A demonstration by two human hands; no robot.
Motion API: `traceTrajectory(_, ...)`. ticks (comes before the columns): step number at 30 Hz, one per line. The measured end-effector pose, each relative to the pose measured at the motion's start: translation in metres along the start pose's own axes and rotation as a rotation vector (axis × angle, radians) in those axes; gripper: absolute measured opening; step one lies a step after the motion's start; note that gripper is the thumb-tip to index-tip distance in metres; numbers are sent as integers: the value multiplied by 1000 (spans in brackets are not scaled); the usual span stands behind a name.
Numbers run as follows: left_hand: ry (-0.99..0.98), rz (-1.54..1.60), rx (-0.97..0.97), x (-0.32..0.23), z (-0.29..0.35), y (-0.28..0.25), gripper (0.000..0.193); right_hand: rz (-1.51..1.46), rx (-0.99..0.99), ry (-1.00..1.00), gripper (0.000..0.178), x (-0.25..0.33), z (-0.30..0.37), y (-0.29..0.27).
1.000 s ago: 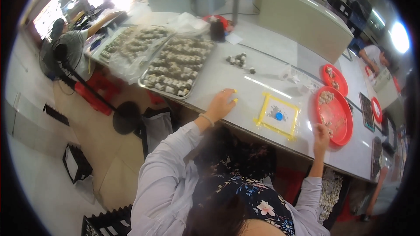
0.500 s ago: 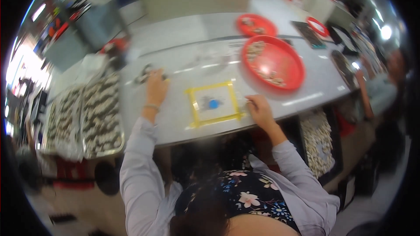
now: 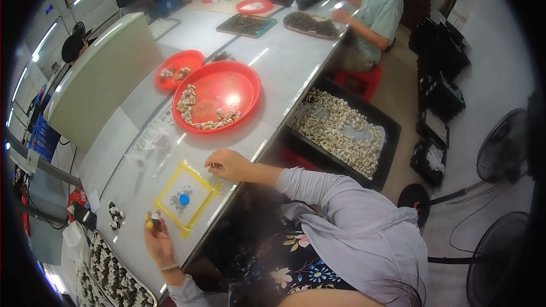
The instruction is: The person assembles and sorts small plastic components by hand at a workshop table, placing them into a tray, onto a plastic plate, and into a storage bin.
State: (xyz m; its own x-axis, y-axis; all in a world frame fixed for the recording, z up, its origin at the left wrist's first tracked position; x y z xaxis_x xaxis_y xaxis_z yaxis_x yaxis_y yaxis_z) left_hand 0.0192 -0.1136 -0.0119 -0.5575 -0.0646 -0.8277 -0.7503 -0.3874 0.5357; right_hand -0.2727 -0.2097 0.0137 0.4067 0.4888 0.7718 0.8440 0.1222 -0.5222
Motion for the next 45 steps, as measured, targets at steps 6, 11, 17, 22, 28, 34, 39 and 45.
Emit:
traceTrajectory(6,-2,160,155,34,35,3,35,145,-107,-172,11,9,-3,-12)
traceTrajectory(11,89,77,108,41,38,9,32,181,-107,-135,12,2,-1,-16)
traceTrajectory(17,146,83,63,41,47,-2,30,101,114,-313,19,16,0,-6)
traceTrajectory(22,61,171,68,45,43,14,28,217,138,-220,19,12,-4,-11)
traceTrajectory(28,61,259,64,43,41,13,25,57,194,48,18,22,-9,2)
traceTrajectory(34,47,320,90,43,41,16,24,-112,285,56,20,48,-21,29)
traceTrajectory(39,64,329,57,42,42,15,23,9,388,-161,19,82,-33,60)
traceTrajectory(45,65,346,60,42,42,16,23,163,481,-388,18,99,-39,86)
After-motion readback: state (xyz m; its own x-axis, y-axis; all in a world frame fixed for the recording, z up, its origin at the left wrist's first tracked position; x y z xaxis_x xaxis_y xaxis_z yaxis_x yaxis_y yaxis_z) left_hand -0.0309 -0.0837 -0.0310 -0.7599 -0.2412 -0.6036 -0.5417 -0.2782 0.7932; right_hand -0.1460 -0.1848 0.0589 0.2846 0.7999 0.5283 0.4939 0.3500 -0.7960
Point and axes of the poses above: each hand's wrist, its own z-axis away from the middle knuckle, its own y-axis out of the palm, x = y × z, the point moved 8 cm from there along -z, towards the middle knuckle, and after that the axes turned 4 degrees about y, right-handed, at the moved point
